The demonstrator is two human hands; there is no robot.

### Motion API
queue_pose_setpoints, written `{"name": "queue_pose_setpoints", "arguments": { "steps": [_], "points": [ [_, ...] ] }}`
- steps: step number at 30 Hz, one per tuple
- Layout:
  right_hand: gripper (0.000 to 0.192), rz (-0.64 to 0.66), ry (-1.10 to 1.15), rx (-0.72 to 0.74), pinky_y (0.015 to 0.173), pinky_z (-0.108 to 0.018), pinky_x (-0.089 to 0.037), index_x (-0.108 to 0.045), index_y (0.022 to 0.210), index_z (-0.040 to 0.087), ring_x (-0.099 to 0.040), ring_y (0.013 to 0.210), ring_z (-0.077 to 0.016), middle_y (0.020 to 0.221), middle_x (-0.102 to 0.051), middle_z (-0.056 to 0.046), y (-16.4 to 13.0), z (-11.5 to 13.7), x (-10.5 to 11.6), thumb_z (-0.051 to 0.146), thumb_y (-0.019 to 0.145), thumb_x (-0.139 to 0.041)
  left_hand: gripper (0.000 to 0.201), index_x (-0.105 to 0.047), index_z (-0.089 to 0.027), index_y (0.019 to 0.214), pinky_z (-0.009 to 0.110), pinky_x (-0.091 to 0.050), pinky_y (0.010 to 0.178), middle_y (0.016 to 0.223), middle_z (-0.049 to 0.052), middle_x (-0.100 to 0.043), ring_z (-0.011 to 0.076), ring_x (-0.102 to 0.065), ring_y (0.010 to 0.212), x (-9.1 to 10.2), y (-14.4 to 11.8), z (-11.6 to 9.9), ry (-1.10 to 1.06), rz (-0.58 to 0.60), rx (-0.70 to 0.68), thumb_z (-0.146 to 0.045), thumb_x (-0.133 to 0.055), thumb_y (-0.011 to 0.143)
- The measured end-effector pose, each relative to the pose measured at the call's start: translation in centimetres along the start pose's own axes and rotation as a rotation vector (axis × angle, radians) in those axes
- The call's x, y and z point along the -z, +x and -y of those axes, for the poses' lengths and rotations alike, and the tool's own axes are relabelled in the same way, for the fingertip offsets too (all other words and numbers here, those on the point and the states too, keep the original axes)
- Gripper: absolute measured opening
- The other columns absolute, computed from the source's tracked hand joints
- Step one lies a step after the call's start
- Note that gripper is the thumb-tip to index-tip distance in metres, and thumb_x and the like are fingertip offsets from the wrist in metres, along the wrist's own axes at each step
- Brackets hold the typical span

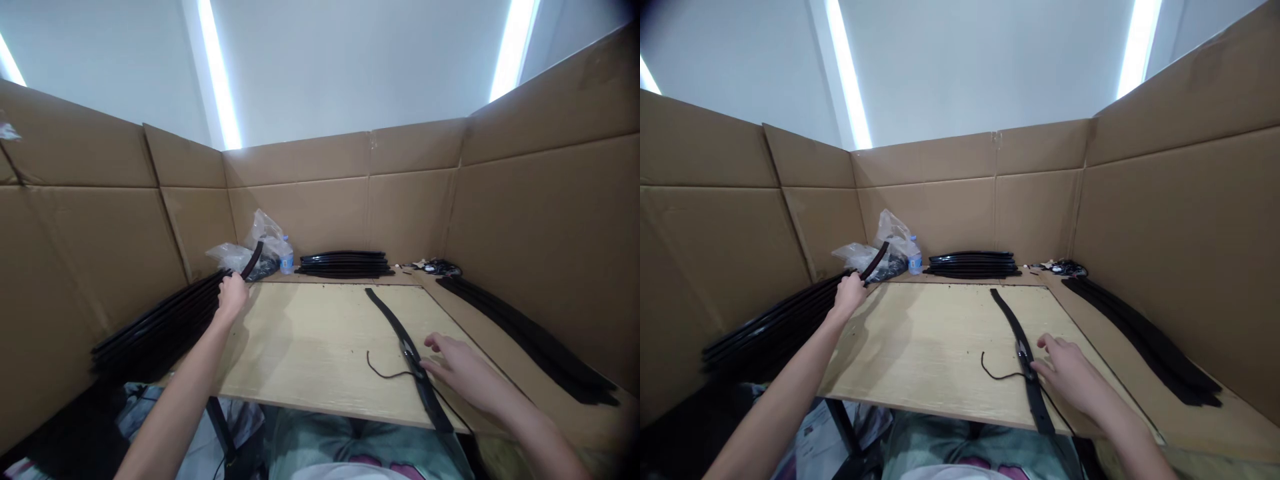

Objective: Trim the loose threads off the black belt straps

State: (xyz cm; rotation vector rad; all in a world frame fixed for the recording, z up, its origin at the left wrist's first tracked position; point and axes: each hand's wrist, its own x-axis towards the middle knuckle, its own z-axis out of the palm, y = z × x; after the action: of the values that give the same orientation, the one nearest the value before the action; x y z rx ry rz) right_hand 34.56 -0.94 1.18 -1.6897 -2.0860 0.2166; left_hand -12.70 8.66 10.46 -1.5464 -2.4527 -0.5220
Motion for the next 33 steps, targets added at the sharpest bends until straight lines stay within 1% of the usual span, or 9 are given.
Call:
{"name": "queue_pose_setpoints", "arguments": {
  "steps": [5, 8, 11, 15, 18, 21, 25, 28, 33],
  "points": [
    [0.028, -0.001, 0.001, -0.016, 0.079, -0.032, -0.042, -0.054, 0.099, 0.019, -0.058, 0.095, -0.0276, 0.102, -0.064, -0.012, -0.1, 0.1, 0.1, 0.041, 0.082, -0.049, 0.032, -0.056, -0.009, 0.110, 0.045, -0.046, 0.075, 0.111, 0.024, -0.055, 0.0375, -0.052, 0.105, 0.8, -1.6, 1.0, 0.113, 0.037, -0.023, -0.014, -0.043, 0.081],
    [0.028, -0.004, -0.006, 0.006, 0.078, -0.032, -0.042, -0.054, 0.098, 0.019, -0.059, 0.093, -0.0273, 0.101, -0.064, -0.013, 0.1, 0.0, -0.1, 0.041, 0.082, -0.049, 0.029, -0.059, -0.009, 0.104, 0.044, -0.045, 0.077, 0.108, 0.023, -0.057, 0.0363, -0.053, 0.103, 1.0, -1.6, 1.7, 0.159, 0.064, -0.086, -0.013, -0.046, 0.079],
    [0.026, -0.004, -0.012, 0.020, 0.077, -0.032, -0.042, -0.053, 0.096, 0.018, -0.059, 0.091, -0.0263, 0.099, -0.063, -0.013, 0.2, -0.1, -0.4, 0.039, 0.083, -0.049, 0.028, -0.060, -0.012, 0.104, 0.042, -0.045, 0.078, 0.107, 0.021, -0.058, 0.0328, -0.055, 0.100, 0.7, -0.8, 2.1, 0.173, 0.059, -0.156, -0.017, -0.045, 0.081],
    [0.026, -0.002, -0.002, 0.013, 0.077, -0.031, -0.042, -0.053, 0.098, 0.019, -0.058, 0.091, -0.0259, 0.099, -0.063, -0.012, 0.2, -0.4, -0.5, 0.039, 0.083, -0.048, 0.031, -0.057, -0.013, 0.110, 0.038, -0.046, 0.076, 0.108, 0.019, -0.057, 0.0297, -0.056, 0.098, 0.1, 0.6, 2.6, 0.171, -0.006, -0.183, -0.022, -0.040, 0.085],
    [0.027, 0.014, 0.001, 0.021, 0.077, -0.032, -0.042, -0.053, 0.099, 0.019, -0.058, 0.091, -0.0258, 0.099, -0.063, -0.012, 0.2, -0.5, -0.6, 0.040, 0.083, -0.049, 0.035, -0.052, -0.013, 0.117, 0.038, -0.046, 0.075, 0.111, 0.019, -0.055, 0.0299, -0.055, 0.099, -0.1, 1.6, 2.8, 0.171, -0.088, -0.167, -0.022, -0.036, 0.087],
    [0.027, 0.022, -0.001, 0.029, 0.077, -0.032, -0.042, -0.053, 0.098, 0.018, -0.058, 0.090, -0.0259, 0.097, -0.064, -0.012, 0.2, -0.5, -0.7, 0.039, 0.082, -0.049, 0.038, -0.047, -0.013, 0.122, 0.038, -0.045, 0.076, 0.114, 0.020, -0.052, 0.0303, -0.052, 0.102, -0.1, 2.7, 2.4, 0.175, -0.165, -0.138, -0.020, -0.033, 0.087],
    [0.026, 0.025, 0.012, 0.013, 0.077, -0.031, -0.043, -0.054, 0.097, 0.018, -0.059, 0.090, -0.0258, 0.097, -0.064, -0.012, 0.1, -0.2, -0.6, 0.039, 0.082, -0.048, 0.036, -0.049, -0.010, 0.118, 0.040, -0.045, 0.077, 0.114, 0.021, -0.052, 0.0317, -0.051, 0.103, -0.1, 4.1, 1.3, 0.191, -0.215, -0.109, -0.016, -0.038, 0.084],
    [0.028, 0.017, 0.012, 0.006, 0.078, -0.032, -0.043, -0.053, 0.099, 0.018, -0.059, 0.092, -0.0258, 0.100, -0.063, -0.013, 0.1, -0.5, -0.6, 0.040, 0.083, -0.048, 0.036, -0.051, -0.008, 0.117, 0.042, -0.044, 0.078, 0.113, 0.022, -0.052, 0.0327, -0.050, 0.103, -0.1, 4.9, 0.6, 0.208, -0.245, -0.096, -0.014, -0.039, 0.083],
    [0.029, 0.014, 0.010, 0.019, 0.078, -0.032, -0.043, -0.054, 0.100, 0.018, -0.058, 0.093, -0.0264, 0.101, -0.063, -0.013, 0.1, -0.8, -0.7, 0.040, 0.082, -0.050, 0.037, -0.055, -0.009, 0.112, 0.044, -0.042, 0.079, 0.112, 0.023, -0.053, 0.0328, -0.049, 0.104, -0.1, 6.3, 0.0, 0.233, -0.305, -0.070, -0.011, -0.027, 0.088]
  ]
}}
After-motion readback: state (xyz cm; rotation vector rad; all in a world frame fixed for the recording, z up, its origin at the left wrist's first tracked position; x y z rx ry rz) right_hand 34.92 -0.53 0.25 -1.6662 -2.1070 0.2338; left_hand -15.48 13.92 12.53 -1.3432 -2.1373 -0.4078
